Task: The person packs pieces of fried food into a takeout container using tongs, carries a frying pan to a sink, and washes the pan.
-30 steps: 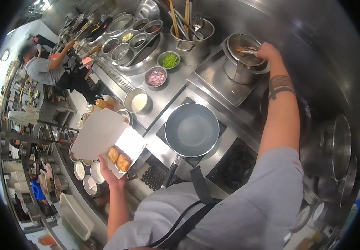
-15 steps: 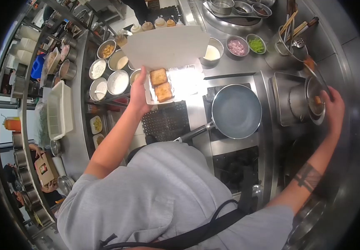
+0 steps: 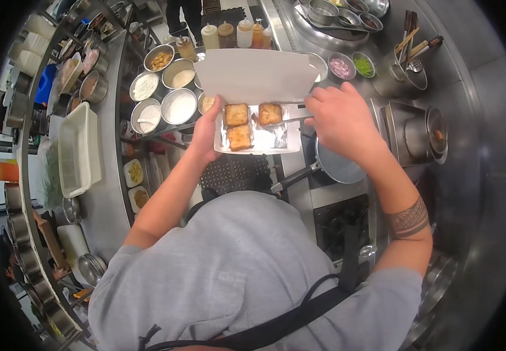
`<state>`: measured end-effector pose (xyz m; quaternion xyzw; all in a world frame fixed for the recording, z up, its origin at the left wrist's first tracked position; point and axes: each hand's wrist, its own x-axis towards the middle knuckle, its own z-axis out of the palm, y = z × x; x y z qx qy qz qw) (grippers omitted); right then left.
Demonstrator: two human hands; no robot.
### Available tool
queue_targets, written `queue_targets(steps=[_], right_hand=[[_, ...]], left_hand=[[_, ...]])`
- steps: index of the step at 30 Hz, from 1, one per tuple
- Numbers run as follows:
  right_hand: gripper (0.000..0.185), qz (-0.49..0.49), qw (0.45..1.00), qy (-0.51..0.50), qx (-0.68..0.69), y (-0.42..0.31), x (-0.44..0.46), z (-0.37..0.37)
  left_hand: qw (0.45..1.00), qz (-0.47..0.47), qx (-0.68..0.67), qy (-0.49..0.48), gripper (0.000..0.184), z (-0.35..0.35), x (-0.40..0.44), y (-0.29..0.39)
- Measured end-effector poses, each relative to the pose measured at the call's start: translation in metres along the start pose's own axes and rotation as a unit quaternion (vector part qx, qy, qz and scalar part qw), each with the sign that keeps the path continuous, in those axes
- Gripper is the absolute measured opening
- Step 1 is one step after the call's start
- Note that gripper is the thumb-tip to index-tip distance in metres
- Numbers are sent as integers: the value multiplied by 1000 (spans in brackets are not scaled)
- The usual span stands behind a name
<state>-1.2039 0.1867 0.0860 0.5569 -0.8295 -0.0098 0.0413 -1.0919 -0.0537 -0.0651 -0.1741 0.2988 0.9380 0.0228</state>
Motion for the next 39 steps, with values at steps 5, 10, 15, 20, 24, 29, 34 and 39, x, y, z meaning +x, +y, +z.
queue_targets(steps=[5, 10, 15, 20, 24, 29, 34, 39], right_hand=[[26, 11, 1000, 18, -12, -13, 4, -16], [30, 84, 996, 33, 1, 5, -34, -48], [34, 398, 907, 140, 3, 87, -153, -89], [48, 709, 695, 68, -94, 238, -301, -80], [50, 779, 626, -16, -29, 305, -358, -27], [42, 760, 650, -13, -20, 370, -388, 54], [44, 740, 668, -71, -22, 427, -396, 66], [44, 694, 709, -124, 18, 466, -422, 90]], left_hand=[[1000, 23, 0, 5, 56, -10, -6, 1], [999, 20, -18, 30, 50, -16, 1, -5], [1000, 3, -5, 5, 54, 2, 2, -12], [1000, 10, 14, 7, 50, 16, 26, -31], [1000, 7, 18, 15, 49, 48, 39, -49], [999, 23, 41, 22, 48, 77, 52, -73], [997, 21, 48, 61, 49, 102, 54, -84], [995, 34, 53, 71, 50, 102, 55, -90]])
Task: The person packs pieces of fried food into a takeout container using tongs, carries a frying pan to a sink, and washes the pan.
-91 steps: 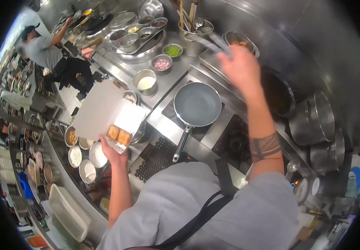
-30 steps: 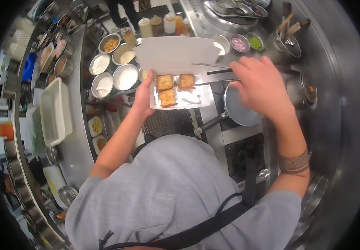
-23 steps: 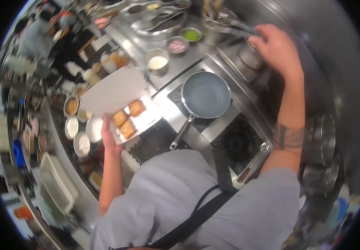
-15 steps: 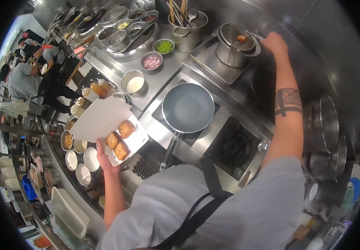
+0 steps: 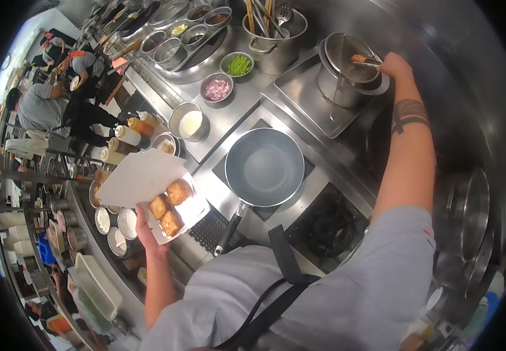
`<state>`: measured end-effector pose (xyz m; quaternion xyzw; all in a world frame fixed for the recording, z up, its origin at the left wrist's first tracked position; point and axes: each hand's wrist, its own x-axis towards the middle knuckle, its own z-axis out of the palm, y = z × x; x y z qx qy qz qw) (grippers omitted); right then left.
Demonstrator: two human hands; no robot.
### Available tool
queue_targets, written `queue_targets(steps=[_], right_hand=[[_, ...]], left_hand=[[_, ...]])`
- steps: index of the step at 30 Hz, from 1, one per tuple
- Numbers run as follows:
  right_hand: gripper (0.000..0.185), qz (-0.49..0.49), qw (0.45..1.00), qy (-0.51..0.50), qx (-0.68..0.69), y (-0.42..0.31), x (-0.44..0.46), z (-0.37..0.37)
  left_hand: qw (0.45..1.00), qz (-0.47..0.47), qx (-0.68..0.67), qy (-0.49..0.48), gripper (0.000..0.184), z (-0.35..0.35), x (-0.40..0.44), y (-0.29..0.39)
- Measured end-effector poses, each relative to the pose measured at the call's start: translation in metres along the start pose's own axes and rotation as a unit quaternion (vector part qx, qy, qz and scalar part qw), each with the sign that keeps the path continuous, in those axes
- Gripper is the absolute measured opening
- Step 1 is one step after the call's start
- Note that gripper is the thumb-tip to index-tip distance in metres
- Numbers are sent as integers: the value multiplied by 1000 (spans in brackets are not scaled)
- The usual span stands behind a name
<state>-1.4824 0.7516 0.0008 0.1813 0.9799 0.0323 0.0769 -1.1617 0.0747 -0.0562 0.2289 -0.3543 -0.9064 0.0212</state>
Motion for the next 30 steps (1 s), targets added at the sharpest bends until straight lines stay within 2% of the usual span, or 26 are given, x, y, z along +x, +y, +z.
queue_targets(steps=[3, 4, 5, 6, 7, 8, 10, 11, 13, 15, 16, 21, 25, 27, 30], right_hand=[[42, -4, 999, 26, 21, 2, -8, -8], [40, -22, 997, 68, 9, 5, -12, -4], [39, -49, 993, 109, -3, 11, -12, 2], [42, -42, 992, 120, -9, 9, -21, -4], [43, -80, 987, 137, -10, 18, -15, -4], [43, -88, 978, 190, -9, 14, -28, -15], [49, -105, 979, 167, 54, 17, -35, -37], [53, -110, 964, 233, 68, 24, -39, -38], [49, -120, 956, 253, 83, -30, -114, -71], [41, -232, 917, 235, 223, -80, -181, -79], [37, -282, 904, 202, 250, -105, -213, -84], [33, -492, 816, 71, 297, -255, -391, -100], [33, -662, 731, 81, 147, -354, -482, -94], [32, -693, 709, 65, 112, -393, -515, -85], [31, -735, 674, 37, 65, -437, -562, -72]], left_hand=[[1000, 3, -1, -31, 53, -7, 1, 3], [996, -20, -11, -87, 54, -25, 4, 5], [998, -33, -23, -44, 56, -26, 4, 5], [998, -1, -23, 52, 52, 7, -6, 8], [997, -37, -54, 45, 52, -7, -8, 12], [996, -34, -41, 64, 53, -7, -9, 17], [999, -37, -38, 10, 54, -33, -8, 24], [999, -18, -38, 9, 54, -34, -7, 30], [996, 21, -76, -27, 55, -36, -13, 38], [996, 25, -77, -39, 54, -46, -14, 41], [995, 29, -78, -54, 53, -51, -16, 44], [989, 80, -105, -60, 52, -89, -42, 70], [984, 116, -125, -43, 53, -130, -76, 90], [982, 126, -137, -29, 53, -157, -95, 98], [976, 110, -176, -65, 55, -200, -126, 110]])
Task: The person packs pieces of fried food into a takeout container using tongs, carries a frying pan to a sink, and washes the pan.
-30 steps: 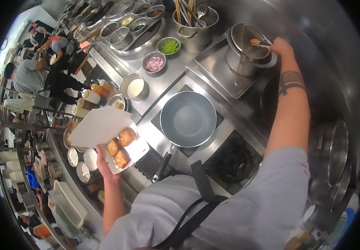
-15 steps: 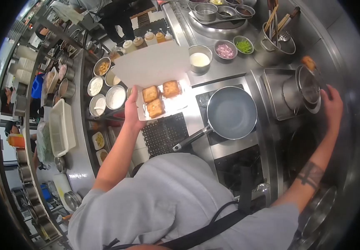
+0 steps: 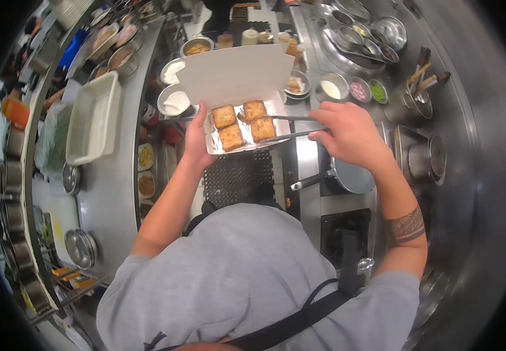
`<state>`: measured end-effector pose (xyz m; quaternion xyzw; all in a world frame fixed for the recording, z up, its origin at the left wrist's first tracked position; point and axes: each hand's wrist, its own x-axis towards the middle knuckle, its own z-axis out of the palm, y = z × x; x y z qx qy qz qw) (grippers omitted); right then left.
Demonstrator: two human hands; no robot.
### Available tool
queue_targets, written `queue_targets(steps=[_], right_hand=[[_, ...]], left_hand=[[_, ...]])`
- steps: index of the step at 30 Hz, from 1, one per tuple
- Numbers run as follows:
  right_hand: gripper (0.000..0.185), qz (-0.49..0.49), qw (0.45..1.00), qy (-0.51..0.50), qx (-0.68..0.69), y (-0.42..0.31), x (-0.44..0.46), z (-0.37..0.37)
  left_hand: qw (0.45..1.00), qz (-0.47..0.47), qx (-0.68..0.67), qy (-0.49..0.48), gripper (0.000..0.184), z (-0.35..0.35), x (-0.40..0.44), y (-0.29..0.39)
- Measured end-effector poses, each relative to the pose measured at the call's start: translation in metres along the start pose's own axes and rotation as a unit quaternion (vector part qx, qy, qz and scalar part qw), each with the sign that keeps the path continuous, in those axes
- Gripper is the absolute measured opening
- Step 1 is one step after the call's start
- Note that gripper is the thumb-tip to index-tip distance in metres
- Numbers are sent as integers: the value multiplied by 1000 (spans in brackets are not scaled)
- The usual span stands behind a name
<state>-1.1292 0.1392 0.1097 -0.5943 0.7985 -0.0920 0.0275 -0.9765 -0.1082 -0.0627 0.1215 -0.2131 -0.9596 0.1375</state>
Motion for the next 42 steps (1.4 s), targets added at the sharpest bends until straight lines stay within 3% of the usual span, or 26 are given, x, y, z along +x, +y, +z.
queue_targets(steps=[4, 6, 17, 19, 21, 23, 27, 32, 39, 42], right_hand=[[32, -32, 999, -32, -22, -54, 37, 17], [33, -30, 999, -40, -20, -78, 48, 21], [33, -55, 997, -35, -51, -167, 75, 28], [34, -91, 995, 27, -15, -178, 75, 39], [36, -32, 996, 29, 75, -182, 76, 56], [36, -32, 992, 4, 123, -188, 81, 71], [35, -19, 980, -60, 188, -190, 96, 102], [35, -45, 971, -130, 196, -211, 112, 135], [34, -105, 957, -170, 209, -242, 120, 170], [35, -103, 955, -185, 207, -256, 121, 177]], left_hand=[[998, 61, -4, 27, 56, -41, -38, 36], [998, 23, -51, 18, 56, -62, -54, 52], [992, 93, -30, 77, 58, -120, -142, 107], [989, 97, -52, 98, 58, -145, -163, 114], [980, 149, -67, 116, 56, -173, -194, 118], [970, 183, -63, 146, 55, -207, -225, 122], [934, 265, -78, 228, 59, -261, -291, 125], [844, 379, -82, 371, 67, -314, -357, 125], [779, 465, -97, 410, 68, -390, -383, 134], [764, 494, -107, 401, 59, -403, -380, 154]])
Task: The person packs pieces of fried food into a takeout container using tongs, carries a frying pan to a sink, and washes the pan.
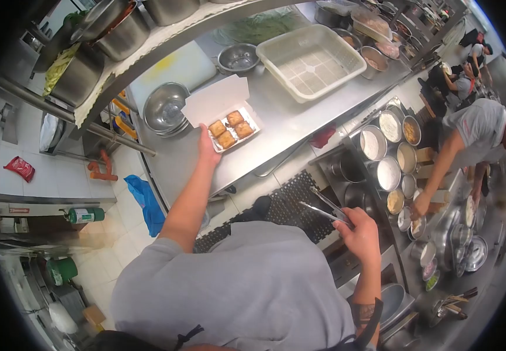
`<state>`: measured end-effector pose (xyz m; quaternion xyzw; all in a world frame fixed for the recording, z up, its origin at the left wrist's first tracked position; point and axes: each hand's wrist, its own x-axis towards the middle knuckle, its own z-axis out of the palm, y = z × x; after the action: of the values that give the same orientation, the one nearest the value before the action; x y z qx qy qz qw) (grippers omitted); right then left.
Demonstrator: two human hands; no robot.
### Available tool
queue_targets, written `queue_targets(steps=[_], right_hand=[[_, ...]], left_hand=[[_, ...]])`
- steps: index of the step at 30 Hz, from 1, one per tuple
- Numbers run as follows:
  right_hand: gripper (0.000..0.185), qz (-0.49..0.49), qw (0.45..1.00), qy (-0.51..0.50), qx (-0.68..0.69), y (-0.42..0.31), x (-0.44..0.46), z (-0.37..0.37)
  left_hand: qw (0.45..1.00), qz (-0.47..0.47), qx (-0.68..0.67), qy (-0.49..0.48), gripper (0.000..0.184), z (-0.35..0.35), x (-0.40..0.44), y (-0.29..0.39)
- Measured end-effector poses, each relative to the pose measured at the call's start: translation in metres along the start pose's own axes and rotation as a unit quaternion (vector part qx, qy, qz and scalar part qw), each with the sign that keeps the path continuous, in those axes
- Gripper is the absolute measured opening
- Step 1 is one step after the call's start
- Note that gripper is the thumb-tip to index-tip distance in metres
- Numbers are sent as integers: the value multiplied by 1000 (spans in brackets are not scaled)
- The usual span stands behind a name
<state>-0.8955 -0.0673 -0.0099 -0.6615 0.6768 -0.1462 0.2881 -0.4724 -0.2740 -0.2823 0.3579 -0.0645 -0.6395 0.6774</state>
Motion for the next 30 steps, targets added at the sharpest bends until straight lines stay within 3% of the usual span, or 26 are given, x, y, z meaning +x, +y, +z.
queue_targets(steps=[5, 11, 16, 22, 30], right_hand=[[35, 14, 1000, 1, 5, -10, 0, 10], [36, 54, 998, 15, 7, -6, -14, 20], [38, 61, 997, 43, -4, 1, -25, 28], [37, 76, 996, 52, 5, 9, -29, 40], [39, 87, 995, 50, 7, 0, -22, 37]], left_hand=[[988, 99, 96, 73, 58, 31, 27, 4], [990, 66, 103, 64, 59, 41, 74, 29], [980, 68, 184, 43, 55, 32, 100, 39], [992, 54, 108, 27, 47, 45, 87, 42], [996, 85, 17, 21, 50, 90, 98, 55]])
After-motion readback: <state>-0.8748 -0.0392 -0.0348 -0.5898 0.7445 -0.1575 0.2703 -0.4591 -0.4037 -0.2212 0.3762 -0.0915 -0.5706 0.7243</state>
